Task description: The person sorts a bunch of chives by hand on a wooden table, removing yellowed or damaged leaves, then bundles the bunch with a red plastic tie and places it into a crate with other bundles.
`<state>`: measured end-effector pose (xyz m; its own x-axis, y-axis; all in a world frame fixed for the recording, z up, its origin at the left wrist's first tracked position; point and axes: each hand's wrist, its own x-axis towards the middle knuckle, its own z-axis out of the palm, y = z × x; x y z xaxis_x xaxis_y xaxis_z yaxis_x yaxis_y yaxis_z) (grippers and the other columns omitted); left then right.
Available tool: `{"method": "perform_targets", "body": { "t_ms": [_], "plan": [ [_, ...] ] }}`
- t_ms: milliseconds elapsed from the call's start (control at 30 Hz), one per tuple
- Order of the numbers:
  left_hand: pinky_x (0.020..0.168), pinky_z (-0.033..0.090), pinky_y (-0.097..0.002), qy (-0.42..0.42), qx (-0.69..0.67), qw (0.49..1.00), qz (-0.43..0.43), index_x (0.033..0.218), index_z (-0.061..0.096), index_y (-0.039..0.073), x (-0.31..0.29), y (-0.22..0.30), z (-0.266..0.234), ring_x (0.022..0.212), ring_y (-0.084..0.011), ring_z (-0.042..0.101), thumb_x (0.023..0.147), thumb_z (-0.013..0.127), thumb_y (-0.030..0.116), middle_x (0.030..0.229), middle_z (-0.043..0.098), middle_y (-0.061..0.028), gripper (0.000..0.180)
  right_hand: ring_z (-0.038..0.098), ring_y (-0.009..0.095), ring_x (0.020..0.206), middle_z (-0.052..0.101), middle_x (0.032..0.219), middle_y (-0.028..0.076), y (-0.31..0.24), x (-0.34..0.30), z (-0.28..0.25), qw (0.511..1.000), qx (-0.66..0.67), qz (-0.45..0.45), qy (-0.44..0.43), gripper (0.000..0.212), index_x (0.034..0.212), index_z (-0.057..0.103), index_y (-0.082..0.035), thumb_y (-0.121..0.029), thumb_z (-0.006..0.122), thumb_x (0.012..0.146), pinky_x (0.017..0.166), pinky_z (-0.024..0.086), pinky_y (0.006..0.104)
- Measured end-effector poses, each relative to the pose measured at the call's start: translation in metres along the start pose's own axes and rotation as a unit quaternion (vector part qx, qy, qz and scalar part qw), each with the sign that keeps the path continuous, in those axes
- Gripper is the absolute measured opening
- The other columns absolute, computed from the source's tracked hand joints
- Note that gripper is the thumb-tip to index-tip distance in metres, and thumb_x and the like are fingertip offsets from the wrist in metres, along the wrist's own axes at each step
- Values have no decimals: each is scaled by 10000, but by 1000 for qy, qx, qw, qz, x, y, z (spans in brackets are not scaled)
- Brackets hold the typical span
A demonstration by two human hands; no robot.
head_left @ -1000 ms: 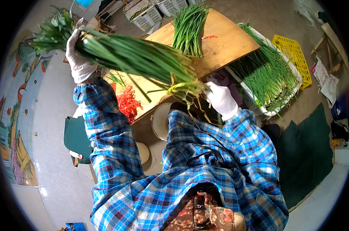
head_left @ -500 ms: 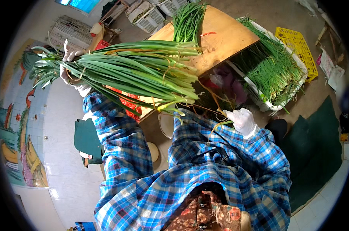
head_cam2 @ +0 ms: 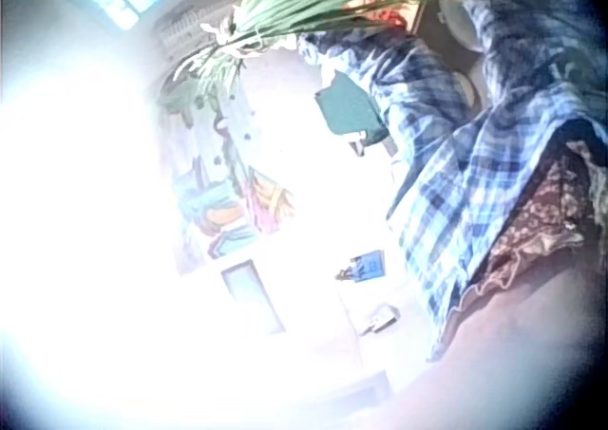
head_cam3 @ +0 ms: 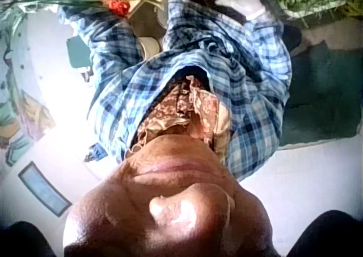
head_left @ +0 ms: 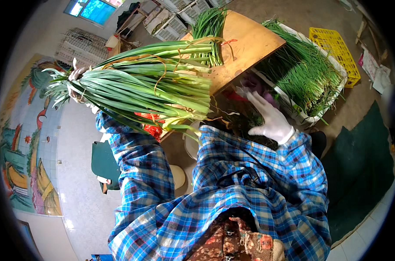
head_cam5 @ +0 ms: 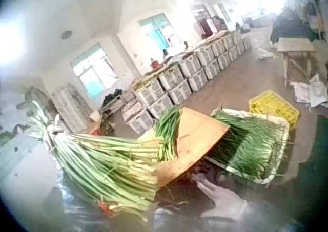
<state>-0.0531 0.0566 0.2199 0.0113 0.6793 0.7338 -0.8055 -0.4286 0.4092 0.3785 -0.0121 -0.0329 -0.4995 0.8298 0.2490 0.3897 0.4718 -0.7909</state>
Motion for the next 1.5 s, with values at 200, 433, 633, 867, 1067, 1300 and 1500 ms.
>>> {"method": "perform_targets", "body": {
  "t_ms": [200,433,633,867,1067,1300,1500],
  "plan": [
    [820,404,-302,42,-14,999,12,1283,290,-88,-11,-1,-7,778,-121,515,733,603,154,839,544,4,677,389,233,1185,417,1281,155,-52,92,42,898,424,-97,69,772,1323,307,-11,-78,723,677,986,316,306],
    [818,405,-304,104,-47,993,43,1281,291,-91,-35,0,-24,778,-122,513,739,603,159,839,545,4,673,410,26,518,544,734,-29,-76,47,10,957,268,-98,53,208,1033,609,-22,-99,480,888,472,340,181],
    [816,406,-305,129,-98,985,55,1279,292,-95,-44,-18,-39,779,-122,511,745,602,163,840,545,4,669,591,230,671,622,787,100,-29,-26,-13,998,46,36,12,381,1133,573,-80,-158,618,762,636,473,327],
    [814,406,-306,153,-120,978,78,1277,293,-98,-62,-10,-51,780,-123,509,752,602,167,841,546,3,665,158,281,1337,183,1426,212,-107,46,9,958,284,-43,-24,1066,1383,149,9,-96,790,538,1089,144,340],
    [812,407,-307,157,-185,967,81,1275,294,-102,-60,-49,-70,780,-124,507,757,602,171,842,547,3,662,476,214,971,506,1121,144,-120,63,57,969,215,-123,11,413,1106,512,1,-158,672,760,831,406,324],
    [810,407,-309,163,-196,959,124,1274,295,-106,-82,-28,-73,781,-125,505,764,602,176,842,548,2,658,415,28,571,592,741,0,-136,0,24,855,472,198,-90,157,977,605,20,-74,574,856,514,331,169],
    [808,408,-310,170,-246,946,128,1272,296,-109,-79,-63,-92,782,-126,503,769,601,180,843,548,2,655,367,26,494,530,657,-33,-124,-11,22,838,506,203,20,213,1000,605,28,-133,584,862,456,274,183]
  ]
}}
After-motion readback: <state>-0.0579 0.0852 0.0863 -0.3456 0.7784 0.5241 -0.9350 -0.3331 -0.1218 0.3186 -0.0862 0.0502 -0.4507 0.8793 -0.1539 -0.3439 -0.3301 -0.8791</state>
